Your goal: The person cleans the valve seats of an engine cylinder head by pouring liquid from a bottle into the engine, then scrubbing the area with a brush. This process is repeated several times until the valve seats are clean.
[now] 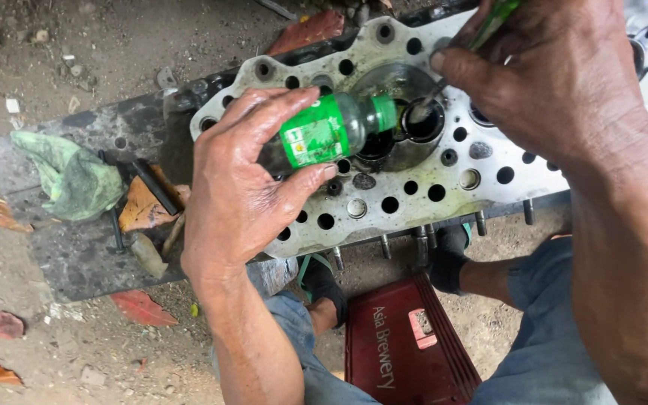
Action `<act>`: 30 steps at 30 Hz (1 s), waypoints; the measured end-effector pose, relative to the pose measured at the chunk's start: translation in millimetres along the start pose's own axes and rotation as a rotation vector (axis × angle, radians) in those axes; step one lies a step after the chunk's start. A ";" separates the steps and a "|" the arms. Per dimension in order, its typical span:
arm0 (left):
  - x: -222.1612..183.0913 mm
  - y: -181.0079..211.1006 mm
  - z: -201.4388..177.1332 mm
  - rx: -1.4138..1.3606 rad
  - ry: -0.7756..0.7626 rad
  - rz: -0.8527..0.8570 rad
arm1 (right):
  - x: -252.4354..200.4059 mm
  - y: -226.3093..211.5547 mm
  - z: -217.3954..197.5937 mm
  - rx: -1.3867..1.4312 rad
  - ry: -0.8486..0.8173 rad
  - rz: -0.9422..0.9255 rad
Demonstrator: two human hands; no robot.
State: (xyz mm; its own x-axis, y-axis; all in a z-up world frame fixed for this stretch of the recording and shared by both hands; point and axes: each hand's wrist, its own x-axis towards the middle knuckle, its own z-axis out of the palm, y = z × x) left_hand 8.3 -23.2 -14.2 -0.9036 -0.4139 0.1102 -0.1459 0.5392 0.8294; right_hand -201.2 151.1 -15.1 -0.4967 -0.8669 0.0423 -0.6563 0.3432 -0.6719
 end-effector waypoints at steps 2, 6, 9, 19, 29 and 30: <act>-3.9 -1.6 -2.2 -0.018 0.011 -0.002 | 1.7 7.3 9.1 0.038 0.018 -0.082; -6.4 -3.8 -6.8 -0.035 0.022 0.044 | 9.0 25.4 31.3 0.437 0.121 -0.244; -8.3 -3.3 -8.7 -0.025 0.037 0.054 | 13.1 16.8 39.4 0.801 0.119 -0.006; -13.0 -6.9 -18.0 -0.019 0.073 0.040 | 20.8 -10.6 62.1 0.934 0.091 0.454; -7.8 -6.8 -20.3 -0.012 0.070 0.070 | 21.7 -13.2 62.5 0.881 0.053 0.614; -5.8 -7.1 -20.3 -0.015 0.075 0.061 | 21.2 -9.1 60.4 0.844 -0.033 0.470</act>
State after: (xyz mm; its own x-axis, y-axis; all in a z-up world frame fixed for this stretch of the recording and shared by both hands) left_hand 22.9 -39.5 -9.6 -0.8781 -0.4343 0.2008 -0.0846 0.5540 0.8282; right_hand -171.4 107.8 -52.7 -0.5798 -0.7212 -0.3790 0.2360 0.2966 -0.9254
